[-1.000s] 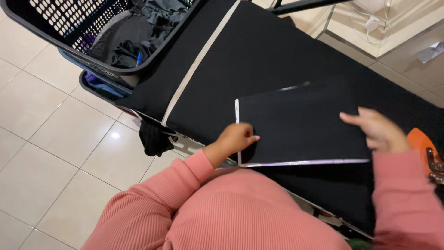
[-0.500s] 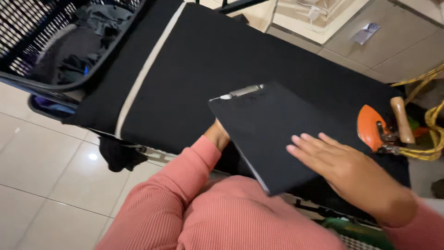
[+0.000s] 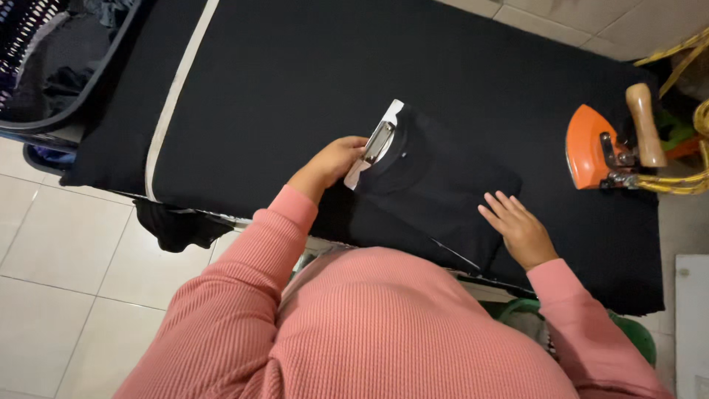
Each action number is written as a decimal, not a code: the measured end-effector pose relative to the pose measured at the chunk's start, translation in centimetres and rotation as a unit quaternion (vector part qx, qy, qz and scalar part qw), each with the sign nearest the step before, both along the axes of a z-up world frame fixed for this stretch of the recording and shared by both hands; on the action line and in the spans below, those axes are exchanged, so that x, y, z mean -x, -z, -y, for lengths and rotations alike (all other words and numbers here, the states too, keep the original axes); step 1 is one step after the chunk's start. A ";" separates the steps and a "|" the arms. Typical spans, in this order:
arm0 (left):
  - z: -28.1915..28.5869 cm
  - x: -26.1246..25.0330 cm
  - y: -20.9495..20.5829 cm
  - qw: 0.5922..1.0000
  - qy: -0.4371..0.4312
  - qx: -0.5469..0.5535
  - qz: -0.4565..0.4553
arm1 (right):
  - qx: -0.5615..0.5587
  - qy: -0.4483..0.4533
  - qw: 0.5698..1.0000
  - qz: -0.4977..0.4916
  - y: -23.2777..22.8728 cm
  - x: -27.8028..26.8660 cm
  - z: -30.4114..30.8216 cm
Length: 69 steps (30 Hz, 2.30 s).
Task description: The person irons a black t-shirt on a board using an iron, then uses a clipboard as a guide to fold the shirt into a rectangle.
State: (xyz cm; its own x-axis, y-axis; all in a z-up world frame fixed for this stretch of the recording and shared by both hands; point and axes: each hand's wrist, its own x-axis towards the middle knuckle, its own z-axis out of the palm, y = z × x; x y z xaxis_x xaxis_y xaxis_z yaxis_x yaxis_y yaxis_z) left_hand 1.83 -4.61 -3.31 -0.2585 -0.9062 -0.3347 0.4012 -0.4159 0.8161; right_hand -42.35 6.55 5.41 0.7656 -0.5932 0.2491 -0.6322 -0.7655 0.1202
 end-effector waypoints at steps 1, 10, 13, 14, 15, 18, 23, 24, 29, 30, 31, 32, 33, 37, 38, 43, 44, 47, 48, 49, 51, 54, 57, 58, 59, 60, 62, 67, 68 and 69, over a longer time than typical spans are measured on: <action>0.8 0.0 0.6 0.976 0.024 0.060 0.206 | -0.023 0.011 1.000 -0.001 -0.5 -0.3 -0.3; 1.8 0.9 -2.7 0.855 0.069 0.157 0.490 | -0.150 0.273 0.942 0.124 1.3 -4.8 0.4; 2.4 1.4 -1.7 0.870 0.069 0.117 0.473 | -0.181 0.316 0.920 0.142 2.0 -5.3 0.6; 2.9 2.0 -0.6 0.872 0.066 0.106 0.474 | -0.191 0.321 0.915 0.153 2.0 -5.0 0.2; 3.6 1.5 0.3 0.870 0.071 0.108 0.475 | -0.191 0.326 0.913 0.156 2.2 -5.0 0.3; 4.8 -0.3 1.2 0.884 0.059 0.129 0.445 | -0.178 0.322 0.917 0.155 2.6 -4.5 0.1; 2.8 -10.7 -7.7 0.883 -0.001 0.107 0.458 | -0.181 0.342 0.910 0.149 2.6 -4.8 0.2; 2.8 -13.7 -8.0 0.882 0.002 0.109 0.459 | -0.180 0.345 0.909 0.152 2.6 -4.6 0.2; 1.5 -28.9 -6.8 0.904 -0.078 0.036 0.419 | -0.169 0.321 0.919 0.155 2.0 -4.9 0.2; 0.2 -30.4 -7.3 0.904 -0.081 0.036 0.419 | -0.168 0.319 0.920 0.154 1.8 -5.0 0.2; -1.1 -32.0 -7.9 0.873 -0.099 0.005 0.477 | -0.175 0.324 0.917 0.156 1.7 -5.1 0.2; -2.7 -33.6 -8.3 0.838 -0.119 -0.027 0.532 | -0.182 0.327 0.914 0.156 1.5 -5.2 0.2; -3.3 -35.0 -6.2 0.839 -0.123 -0.028 0.530 | -0.181 0.323 0.916 0.155 1.4 -5.2 0.2; -4.9 -33.0 -3.9 0.626 -0.239 0.006 0.742 | -0.203 0.317 0.907 0.188 0.9 -5.3 0.5; -5.1 -30.2 -4.6 0.458 -0.273 -0.030 0.845 | -0.222 0.318 0.898 0.211 0.9 -5.0 0.2; 0.7 -5.0 -4.7 0.608 -0.245 0.423 0.625 | -0.169 0.369 0.890 0.206 -0.1 -5.7 0.7; -1.8 2.4 -8.6 0.560 -0.146 0.492 0.651 | -0.157 0.366 0.894 0.206 -0.7 -6.4 1.0; -2.0 4.5 -9.3 0.640 0.017 0.277 0.716 | -0.113 0.316 0.910 0.241 -2.3 -7.7 3.3; -2.3 4.2 -8.4 0.640 0.008 0.274 0.718 | -0.111 0.308 0.914 0.240 -1.8 -7.4 5.6; -2.6 3.8 -7.5 0.628 0.049 0.258 0.732 | -0.094 0.269 0.925 0.251 -1.3 -7.2 8.0; -4.3 3.2 -7.0 0.612 0.101 0.239 0.747 | -0.087 0.235 0.931 0.264 -0.5 -8.6 11.5; -7.0 2.9 -9.5 0.675 0.123 0.198 0.700 | -0.103 0.168 0.949 0.247 0.5 -12.7 17.0; -8.4 3.0 -11.2 0.693 0.073 0.188 0.692 | -0.153 0.163 0.952 0.207 3.0 -15.8 22.3; -8.7 3.1 -11.2 0.699 0.089 0.193 0.683 | -0.221 0.170 0.940 0.195 3.5 -16.3 23.1; -9.0 3.1 -11.0 0.704 0.104 0.197 0.674 | -0.287 0.176 0.924 0.182 4.1 -16.8 24.0; -8.9 3.1 -10.8 0.708 0.101 0.190 0.673 | -0.291 0.171 0.925 0.176 3.5 -16.6 23.9; -8.7 3.0 -10.2 0.711 0.105 0.197 0.666 | -0.322 0.180 0.918 0.145 2.3 -16.4 23.9; -8.5 3.4 -10.3 0.760 0.097 0.184 0.616 | -0.406 0.148 0.882 0.189 0.7 -16.1 24.0; -8.5 3.6 -10.2 0.766 0.104 0.204 0.600 | -0.441 0.167 0.857 0.208 0.7 -15.6 23.7; -8.7 3.6 -10.2 0.767 0.102 0.203 0.600 | -0.442 0.165 0.857 0.206 0.1 -15.8 23.5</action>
State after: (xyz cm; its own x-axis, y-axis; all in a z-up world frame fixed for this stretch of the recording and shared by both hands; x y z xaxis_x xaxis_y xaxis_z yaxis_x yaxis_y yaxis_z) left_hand -1.76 4.05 6.88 -0.1355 -0.9802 -0.1443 -0.7796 0.0156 0.6261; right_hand -26.59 -16.94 5.36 0.4748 -0.8570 -0.2004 -0.6816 -0.2139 -0.6998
